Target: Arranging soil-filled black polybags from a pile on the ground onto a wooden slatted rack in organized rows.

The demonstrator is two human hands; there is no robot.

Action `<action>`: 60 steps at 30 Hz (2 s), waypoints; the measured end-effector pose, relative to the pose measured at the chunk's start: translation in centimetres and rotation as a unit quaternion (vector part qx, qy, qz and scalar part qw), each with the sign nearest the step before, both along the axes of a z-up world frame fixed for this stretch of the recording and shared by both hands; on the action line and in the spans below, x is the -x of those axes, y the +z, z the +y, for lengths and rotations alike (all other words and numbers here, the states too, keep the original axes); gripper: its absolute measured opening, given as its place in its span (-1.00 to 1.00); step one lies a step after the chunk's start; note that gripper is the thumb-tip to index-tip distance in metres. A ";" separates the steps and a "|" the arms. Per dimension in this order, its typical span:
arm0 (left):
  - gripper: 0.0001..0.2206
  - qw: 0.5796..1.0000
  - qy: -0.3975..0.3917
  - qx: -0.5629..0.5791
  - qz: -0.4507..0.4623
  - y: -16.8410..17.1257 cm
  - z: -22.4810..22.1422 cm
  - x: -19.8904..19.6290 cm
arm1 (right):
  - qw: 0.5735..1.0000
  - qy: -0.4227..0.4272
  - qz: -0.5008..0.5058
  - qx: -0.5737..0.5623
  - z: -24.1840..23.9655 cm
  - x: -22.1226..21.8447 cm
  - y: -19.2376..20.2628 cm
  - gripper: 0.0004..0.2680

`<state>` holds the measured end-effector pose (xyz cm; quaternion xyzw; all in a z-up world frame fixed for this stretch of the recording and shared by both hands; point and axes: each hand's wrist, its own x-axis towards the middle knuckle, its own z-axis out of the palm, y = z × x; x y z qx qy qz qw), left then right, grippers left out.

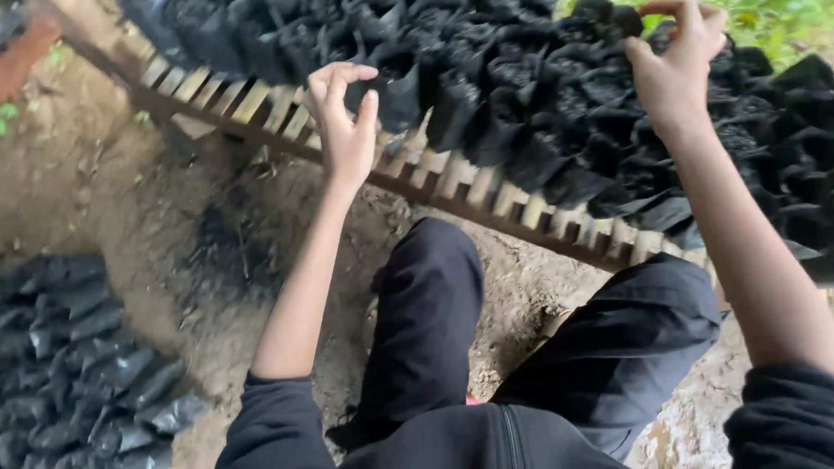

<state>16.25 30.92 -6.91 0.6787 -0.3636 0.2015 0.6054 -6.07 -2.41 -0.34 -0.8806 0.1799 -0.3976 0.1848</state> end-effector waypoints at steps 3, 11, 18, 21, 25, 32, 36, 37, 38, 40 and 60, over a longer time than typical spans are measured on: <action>-0.83 0.998 0.061 -0.014 0.004 -3.0 7.1 -0.6 | 0.999 -0.004 -0.023 0.047 7.2 -5.8 0.6 -0.78; -0.86 0.924 0.312 -0.076 0.208 -19.4 29.6 4.9 | 0.964 0.219 0.105 0.113 29.3 -17.4 -6.0 -0.78; -0.73 0.714 0.471 -0.204 0.475 -35.0 43.5 12.3 | 0.874 0.371 0.277 0.146 45.2 -22.5 -18.7 -0.72; -0.73 0.693 0.484 -0.121 0.520 -38.0 48.3 15.0 | 0.850 0.411 0.296 0.142 52.1 -23.0 -24.1 -0.77; -0.71 0.675 0.520 -0.157 0.500 -37.6 51.3 17.2 | 0.813 0.434 0.354 0.156 57.9 -23.0 -33.2 -0.76; -0.78 0.586 0.575 -0.096 0.563 -34.1 53.7 14.7 | 0.712 0.451 0.500 0.199 66.8 -18.9 -36.7 -0.63; -0.62 0.567 0.538 -0.216 0.586 -37.4 55.6 11.8 | 0.665 0.485 0.556 0.115 68.6 -17.4 -37.2 -0.47; -0.62 0.566 0.537 -0.215 0.587 -38.7 56.1 11.3 | 0.664 0.485 0.558 0.116 68.9 -17.3 -36.9 -0.47; -0.62 0.562 0.544 -0.254 0.569 -39.9 56.4 10.7 | 0.657 0.487 0.566 0.102 69.0 -17.3 -36.6 -0.47; -0.61 0.559 0.548 -0.292 0.550 -41.8 56.7 10.0 | 0.651 0.487 0.575 0.089 68.9 -17.2 -35.9 -0.47; -0.84 0.701 0.550 -0.266 0.367 -27.9 45.2 7.4 | 0.658 0.466 0.546 -0.227 65.1 -16.8 -35.3 -0.27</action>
